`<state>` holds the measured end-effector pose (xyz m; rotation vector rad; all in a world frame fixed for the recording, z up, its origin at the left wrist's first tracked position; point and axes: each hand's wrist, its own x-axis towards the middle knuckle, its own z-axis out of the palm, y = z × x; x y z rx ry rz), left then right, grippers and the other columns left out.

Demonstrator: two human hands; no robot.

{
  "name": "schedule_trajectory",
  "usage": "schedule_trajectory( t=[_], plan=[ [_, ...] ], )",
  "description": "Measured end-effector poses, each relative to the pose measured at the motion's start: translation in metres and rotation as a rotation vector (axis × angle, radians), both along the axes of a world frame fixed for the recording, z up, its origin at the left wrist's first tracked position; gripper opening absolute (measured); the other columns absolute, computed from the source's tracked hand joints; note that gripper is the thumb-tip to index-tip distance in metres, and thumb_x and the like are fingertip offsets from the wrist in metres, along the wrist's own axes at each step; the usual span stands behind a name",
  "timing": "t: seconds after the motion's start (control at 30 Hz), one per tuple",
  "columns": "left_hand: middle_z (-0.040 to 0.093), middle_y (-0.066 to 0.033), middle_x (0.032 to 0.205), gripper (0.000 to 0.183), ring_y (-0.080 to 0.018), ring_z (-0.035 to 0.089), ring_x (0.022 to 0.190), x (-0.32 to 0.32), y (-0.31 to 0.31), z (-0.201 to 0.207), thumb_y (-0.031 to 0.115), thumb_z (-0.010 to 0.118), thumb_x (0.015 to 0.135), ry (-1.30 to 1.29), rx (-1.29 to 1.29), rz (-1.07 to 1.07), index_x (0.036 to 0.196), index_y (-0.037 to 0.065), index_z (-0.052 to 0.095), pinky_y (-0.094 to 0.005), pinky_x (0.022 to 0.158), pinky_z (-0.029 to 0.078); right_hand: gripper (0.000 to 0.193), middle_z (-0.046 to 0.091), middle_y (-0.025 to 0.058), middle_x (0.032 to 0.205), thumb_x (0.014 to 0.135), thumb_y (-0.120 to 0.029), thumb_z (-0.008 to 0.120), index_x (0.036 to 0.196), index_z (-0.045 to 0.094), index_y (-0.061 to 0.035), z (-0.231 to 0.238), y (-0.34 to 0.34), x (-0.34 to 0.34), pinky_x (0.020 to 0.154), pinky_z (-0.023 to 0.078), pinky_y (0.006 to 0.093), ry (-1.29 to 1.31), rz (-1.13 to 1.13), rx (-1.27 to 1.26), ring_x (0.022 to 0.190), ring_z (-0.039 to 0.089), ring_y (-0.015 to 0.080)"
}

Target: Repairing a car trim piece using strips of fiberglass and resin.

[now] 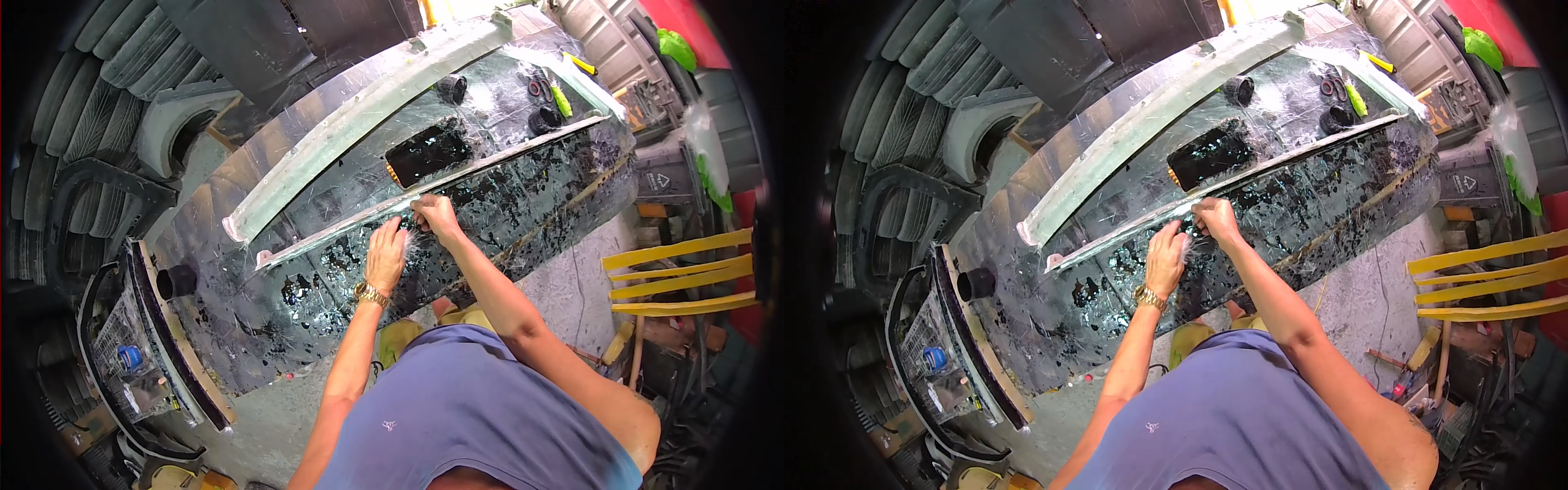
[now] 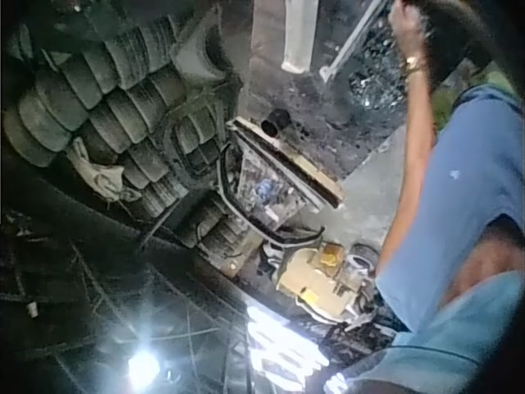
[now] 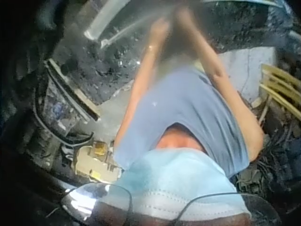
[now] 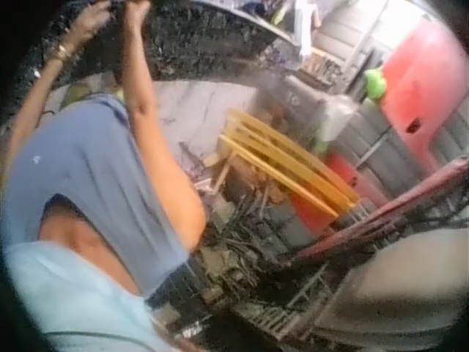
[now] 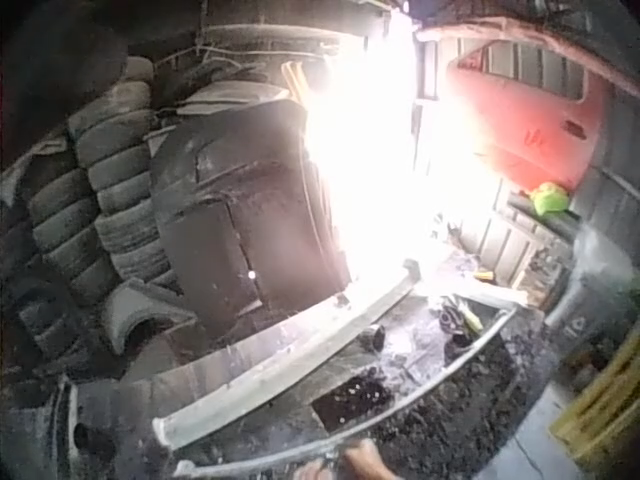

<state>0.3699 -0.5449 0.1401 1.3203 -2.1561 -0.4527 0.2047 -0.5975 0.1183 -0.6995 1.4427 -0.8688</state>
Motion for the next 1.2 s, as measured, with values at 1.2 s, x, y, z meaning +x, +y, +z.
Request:
schedule_trajectory(
  t=[1.2],
  plan=[
    [0.051,-0.0161,0.125,0.025,-0.0323,0.046,0.118,-0.014,-0.015,-0.018,0.014,0.057,0.081,-0.329,0.182,0.198,0.104,0.008,0.065,-0.0554,0.105,0.026,0.053,0.066,0.0187,0.072,0.081,-0.009,0.056,0.131,0.039,-0.0111,0.019,0.011,-0.01,0.062,0.052,0.0482,1.075,0.797,-0.416,0.07,0.066,0.0369]
  ],
)
